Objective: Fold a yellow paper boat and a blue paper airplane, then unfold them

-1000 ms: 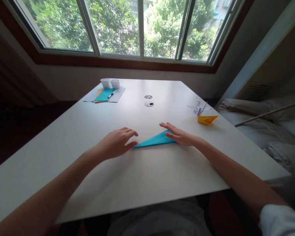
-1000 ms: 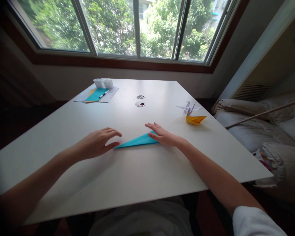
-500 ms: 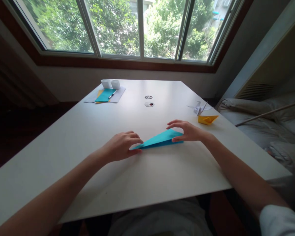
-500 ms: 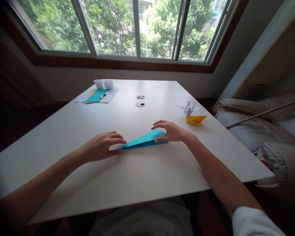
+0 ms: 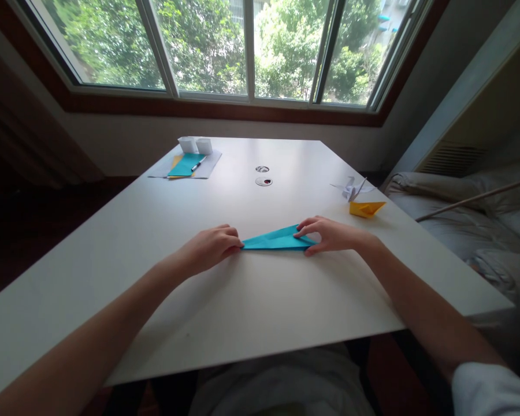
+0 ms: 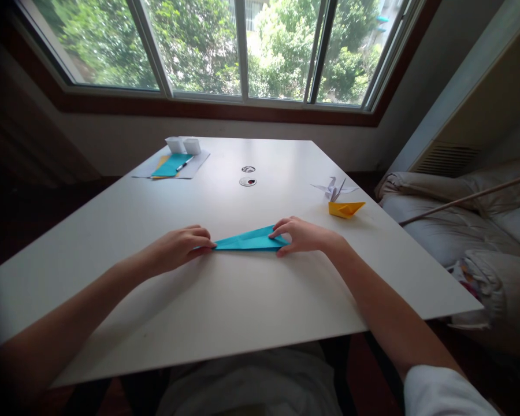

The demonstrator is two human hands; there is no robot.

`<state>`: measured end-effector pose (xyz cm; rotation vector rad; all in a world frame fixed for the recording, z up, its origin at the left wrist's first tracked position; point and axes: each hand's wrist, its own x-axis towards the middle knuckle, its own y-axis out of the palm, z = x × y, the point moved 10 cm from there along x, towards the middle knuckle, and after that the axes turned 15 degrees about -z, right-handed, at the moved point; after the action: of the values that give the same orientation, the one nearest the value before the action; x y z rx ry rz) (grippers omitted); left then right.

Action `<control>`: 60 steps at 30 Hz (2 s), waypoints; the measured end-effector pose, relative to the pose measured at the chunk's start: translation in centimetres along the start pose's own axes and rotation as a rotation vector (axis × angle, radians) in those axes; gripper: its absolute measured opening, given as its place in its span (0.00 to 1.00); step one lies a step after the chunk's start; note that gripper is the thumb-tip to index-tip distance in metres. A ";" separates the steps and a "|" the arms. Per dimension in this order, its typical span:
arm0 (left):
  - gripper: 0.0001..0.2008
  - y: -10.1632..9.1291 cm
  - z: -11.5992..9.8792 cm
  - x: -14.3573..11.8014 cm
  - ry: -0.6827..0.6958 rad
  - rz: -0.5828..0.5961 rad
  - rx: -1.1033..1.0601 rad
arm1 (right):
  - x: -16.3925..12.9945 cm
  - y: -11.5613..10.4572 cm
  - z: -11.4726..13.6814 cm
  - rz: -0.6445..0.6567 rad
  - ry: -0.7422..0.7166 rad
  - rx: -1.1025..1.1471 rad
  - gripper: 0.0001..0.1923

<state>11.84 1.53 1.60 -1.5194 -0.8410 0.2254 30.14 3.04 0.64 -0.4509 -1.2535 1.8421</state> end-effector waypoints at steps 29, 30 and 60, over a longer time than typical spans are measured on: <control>0.12 -0.4 1.6 -0.1 -0.102 -0.127 0.100 | 0.9 -1.5 0.3 -0.165 0.071 0.153 0.17; 0.12 -0.6 2.2 -0.2 -0.137 -0.146 0.134 | 1.0 -1.6 0.1 -0.192 0.101 0.216 0.17; 0.16 0.5 0.0 -0.1 -0.038 -0.081 0.155 | 1.5 2.6 4.6 -0.183 -0.142 -0.087 0.20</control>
<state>11.95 1.49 1.08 -1.3377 -0.8926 0.2544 24.97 1.18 0.53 -0.2459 -1.4266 1.6936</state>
